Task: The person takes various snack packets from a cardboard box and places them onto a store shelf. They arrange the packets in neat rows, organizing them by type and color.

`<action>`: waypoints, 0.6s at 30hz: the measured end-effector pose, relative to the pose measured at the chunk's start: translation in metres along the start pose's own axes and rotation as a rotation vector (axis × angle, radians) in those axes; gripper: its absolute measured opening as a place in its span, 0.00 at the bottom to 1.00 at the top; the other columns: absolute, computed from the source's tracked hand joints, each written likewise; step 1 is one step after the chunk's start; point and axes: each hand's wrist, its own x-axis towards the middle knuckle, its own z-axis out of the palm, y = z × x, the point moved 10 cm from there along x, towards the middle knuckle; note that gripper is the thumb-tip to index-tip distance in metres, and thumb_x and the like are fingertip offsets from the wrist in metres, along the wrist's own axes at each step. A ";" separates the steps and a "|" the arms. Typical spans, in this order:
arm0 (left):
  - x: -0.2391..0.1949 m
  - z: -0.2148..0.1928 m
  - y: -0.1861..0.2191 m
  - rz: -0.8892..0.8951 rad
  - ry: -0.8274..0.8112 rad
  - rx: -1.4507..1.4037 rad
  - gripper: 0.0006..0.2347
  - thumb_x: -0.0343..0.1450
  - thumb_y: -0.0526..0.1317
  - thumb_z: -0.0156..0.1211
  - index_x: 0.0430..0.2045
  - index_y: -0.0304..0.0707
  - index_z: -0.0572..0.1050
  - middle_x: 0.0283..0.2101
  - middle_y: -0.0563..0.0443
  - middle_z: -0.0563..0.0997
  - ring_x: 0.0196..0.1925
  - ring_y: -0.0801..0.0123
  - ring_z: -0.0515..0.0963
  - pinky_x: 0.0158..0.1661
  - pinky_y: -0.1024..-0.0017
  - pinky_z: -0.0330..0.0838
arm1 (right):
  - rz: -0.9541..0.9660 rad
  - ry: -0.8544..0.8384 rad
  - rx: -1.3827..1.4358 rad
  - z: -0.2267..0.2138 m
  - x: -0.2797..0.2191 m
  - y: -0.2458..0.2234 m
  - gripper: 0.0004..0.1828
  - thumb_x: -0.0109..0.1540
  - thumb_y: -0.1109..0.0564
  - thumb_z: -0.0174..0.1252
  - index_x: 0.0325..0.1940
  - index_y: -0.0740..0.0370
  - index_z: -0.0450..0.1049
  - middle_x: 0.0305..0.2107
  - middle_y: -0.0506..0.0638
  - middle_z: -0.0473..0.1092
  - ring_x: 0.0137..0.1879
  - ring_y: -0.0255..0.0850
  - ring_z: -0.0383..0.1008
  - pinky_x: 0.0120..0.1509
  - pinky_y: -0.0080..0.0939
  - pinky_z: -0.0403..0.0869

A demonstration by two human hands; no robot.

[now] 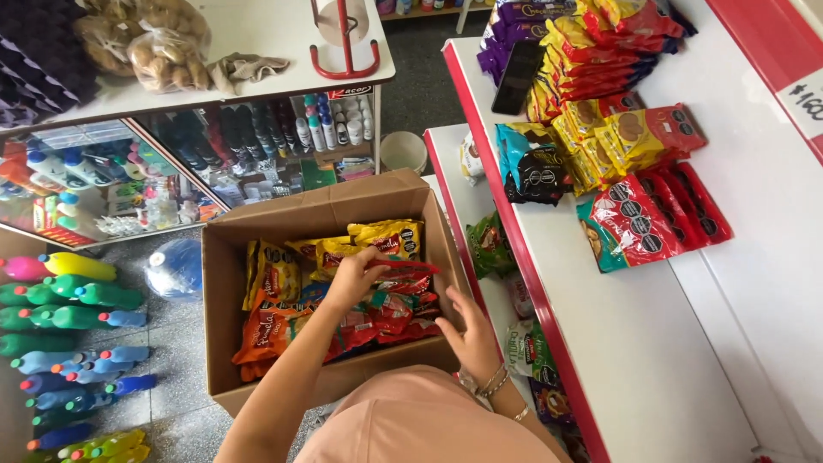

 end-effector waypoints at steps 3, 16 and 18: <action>-0.017 -0.036 0.081 0.021 0.052 -0.188 0.03 0.66 0.34 0.72 0.30 0.39 0.83 0.27 0.45 0.86 0.30 0.62 0.84 0.39 0.67 0.77 | 0.112 -0.034 0.209 -0.002 0.017 -0.008 0.51 0.60 0.56 0.68 0.79 0.66 0.44 0.71 0.69 0.51 0.75 0.64 0.52 0.77 0.59 0.61; -0.077 -0.013 0.091 -0.599 0.016 -0.959 0.30 0.70 0.38 0.64 0.68 0.32 0.59 0.52 0.22 0.77 0.50 0.34 0.82 0.45 0.43 0.80 | 0.668 0.091 0.779 0.026 0.053 -0.055 0.29 0.56 0.57 0.73 0.58 0.54 0.69 0.38 0.39 0.72 0.39 0.27 0.74 0.31 0.17 0.71; -0.091 0.001 0.047 -0.703 0.127 -0.973 0.22 0.67 0.33 0.71 0.52 0.19 0.69 0.41 0.25 0.82 0.43 0.41 0.86 0.44 0.48 0.82 | 0.818 0.017 0.841 0.040 0.043 -0.046 0.38 0.54 0.61 0.73 0.66 0.53 0.65 0.46 0.51 0.72 0.48 0.41 0.78 0.47 0.39 0.82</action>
